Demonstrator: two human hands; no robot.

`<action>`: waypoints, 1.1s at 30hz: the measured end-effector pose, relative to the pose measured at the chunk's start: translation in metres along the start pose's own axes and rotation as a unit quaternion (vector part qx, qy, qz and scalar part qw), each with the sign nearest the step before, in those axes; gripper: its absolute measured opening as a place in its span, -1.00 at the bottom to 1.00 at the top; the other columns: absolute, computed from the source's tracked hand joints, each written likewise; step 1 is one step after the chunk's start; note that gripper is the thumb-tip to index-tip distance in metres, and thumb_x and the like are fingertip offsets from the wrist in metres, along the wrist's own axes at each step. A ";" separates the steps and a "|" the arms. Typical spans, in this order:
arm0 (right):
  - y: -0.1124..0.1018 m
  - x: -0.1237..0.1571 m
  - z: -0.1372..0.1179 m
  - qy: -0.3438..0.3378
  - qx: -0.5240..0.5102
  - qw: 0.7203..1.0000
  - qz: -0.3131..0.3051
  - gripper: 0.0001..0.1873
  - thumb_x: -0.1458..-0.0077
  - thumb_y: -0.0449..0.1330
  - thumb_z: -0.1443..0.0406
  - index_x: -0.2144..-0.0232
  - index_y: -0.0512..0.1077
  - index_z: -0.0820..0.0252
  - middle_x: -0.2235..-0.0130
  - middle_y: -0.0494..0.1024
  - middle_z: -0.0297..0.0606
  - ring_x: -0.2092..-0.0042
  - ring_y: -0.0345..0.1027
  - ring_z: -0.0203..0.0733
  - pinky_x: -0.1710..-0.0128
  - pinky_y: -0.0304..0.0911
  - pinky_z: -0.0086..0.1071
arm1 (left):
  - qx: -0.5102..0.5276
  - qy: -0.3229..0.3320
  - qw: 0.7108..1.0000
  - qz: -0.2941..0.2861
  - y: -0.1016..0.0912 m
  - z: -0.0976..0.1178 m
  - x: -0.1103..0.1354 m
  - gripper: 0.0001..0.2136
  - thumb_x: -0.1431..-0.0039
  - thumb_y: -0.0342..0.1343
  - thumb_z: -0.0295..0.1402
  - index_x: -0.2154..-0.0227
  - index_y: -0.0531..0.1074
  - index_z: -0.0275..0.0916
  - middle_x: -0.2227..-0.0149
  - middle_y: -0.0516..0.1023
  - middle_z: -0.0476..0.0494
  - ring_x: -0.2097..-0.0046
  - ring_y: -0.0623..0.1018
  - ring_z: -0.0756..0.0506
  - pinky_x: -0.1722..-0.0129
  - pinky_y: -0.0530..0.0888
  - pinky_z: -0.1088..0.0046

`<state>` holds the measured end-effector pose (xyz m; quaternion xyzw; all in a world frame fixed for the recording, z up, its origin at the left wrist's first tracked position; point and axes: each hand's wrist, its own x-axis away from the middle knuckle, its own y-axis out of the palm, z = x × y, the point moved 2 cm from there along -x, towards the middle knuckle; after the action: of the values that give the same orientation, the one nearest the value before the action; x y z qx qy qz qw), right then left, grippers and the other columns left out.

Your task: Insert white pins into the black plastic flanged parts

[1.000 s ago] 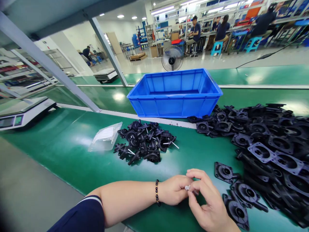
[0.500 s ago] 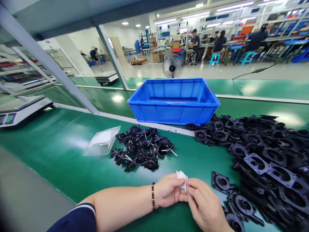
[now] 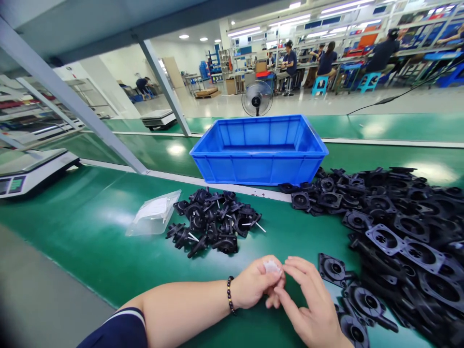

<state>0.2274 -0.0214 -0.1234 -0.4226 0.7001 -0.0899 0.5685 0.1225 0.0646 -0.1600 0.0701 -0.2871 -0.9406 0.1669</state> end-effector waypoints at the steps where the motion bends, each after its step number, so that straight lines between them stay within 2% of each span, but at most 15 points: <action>1: 0.000 0.002 0.001 0.025 -0.009 1.000 0.002 -0.67 -0.04 0.12 0.29 0.13 0.26 0.30 0.12 0.31 -0.07 0.05 0.23 -0.23 0.10 0.27 -0.38 | -0.071 0.034 0.997 -0.012 0.002 0.003 0.003 -0.65 -0.06 0.07 -0.12 0.35 0.21 -0.36 0.59 0.24 0.03 0.63 0.29 0.12 0.66 0.22 0.66; 3: 0.002 0.006 0.003 0.060 -0.033 0.998 -0.008 -0.66 -0.04 0.13 0.25 0.13 0.24 0.29 0.11 0.31 -0.08 0.06 0.24 -0.25 0.12 0.28 -0.42 | -0.217 0.112 0.969 -0.032 0.008 0.009 0.008 -0.76 -0.16 -0.03 -0.25 0.40 0.25 -0.39 0.60 0.19 0.02 0.60 0.22 0.16 0.58 0.21 0.67; 5: 0.005 0.008 0.002 0.067 -0.053 0.996 -0.027 -0.68 -0.04 0.13 0.25 0.16 0.23 0.26 0.12 0.31 -0.09 0.06 0.26 -0.26 0.14 0.30 -0.45 | -0.307 0.179 0.934 -0.043 0.013 0.016 0.013 -0.86 -0.15 -0.09 -0.41 0.43 0.28 -0.40 0.59 0.19 0.01 0.56 0.22 0.15 0.49 0.24 0.65; 7: 0.007 0.008 -0.002 0.057 -0.064 0.995 -0.041 -0.72 -0.04 0.12 0.28 0.17 0.22 0.25 0.13 0.31 -0.09 0.07 0.26 -0.27 0.15 0.30 -0.46 | -0.335 0.217 0.916 -0.043 0.016 0.021 0.015 -0.90 -0.09 -0.10 -0.50 0.44 0.30 -0.39 0.56 0.22 0.00 0.54 0.24 0.15 0.45 0.26 0.65; 9: 0.007 0.007 -0.005 0.045 -0.074 0.995 -0.043 -0.74 -0.04 0.12 0.32 0.18 0.22 0.25 0.14 0.31 -0.09 0.07 0.26 -0.29 0.14 0.30 -0.47 | -0.336 0.236 0.911 -0.045 0.018 0.024 0.015 -0.90 -0.07 -0.10 -0.52 0.45 0.29 -0.39 0.54 0.24 -0.01 0.51 0.24 0.14 0.42 0.28 0.65; 17: 0.003 0.008 -0.008 0.042 -0.115 0.991 -0.054 -0.79 -0.02 0.11 0.42 0.23 0.22 0.25 0.14 0.29 -0.09 0.06 0.25 -0.29 0.08 0.26 -0.47 | -0.350 0.237 0.904 -0.063 0.021 0.026 0.013 -0.89 -0.12 -0.12 -0.49 0.46 0.26 -0.37 0.48 0.28 -0.05 0.41 0.28 0.10 0.32 0.30 0.63; 26: 0.003 0.008 -0.008 0.041 -0.110 0.991 -0.062 -0.83 -0.01 0.08 0.44 0.27 0.23 0.26 0.13 0.28 -0.09 0.06 0.24 -0.28 0.07 0.24 -0.46 | -0.344 0.247 0.903 -0.070 0.021 0.025 0.013 -0.88 -0.14 -0.13 -0.48 0.45 0.26 -0.37 0.51 0.26 -0.04 0.46 0.26 0.11 0.38 0.28 0.65; 33: 0.003 0.008 -0.008 0.036 -0.102 0.992 -0.068 -0.82 -0.02 0.09 0.42 0.26 0.23 0.26 0.11 0.26 -0.09 0.04 0.22 -0.31 0.05 0.21 -0.50 | -0.381 0.222 0.896 -0.061 0.017 0.019 0.014 -0.88 -0.10 -0.15 -0.50 0.43 0.28 -0.37 0.53 0.25 -0.03 0.48 0.27 0.11 0.40 0.29 0.64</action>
<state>0.2189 -0.0276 -0.1287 -0.5213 0.6955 -0.0721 0.4892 0.1095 0.0562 -0.1358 0.2257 0.1422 -0.9464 0.1822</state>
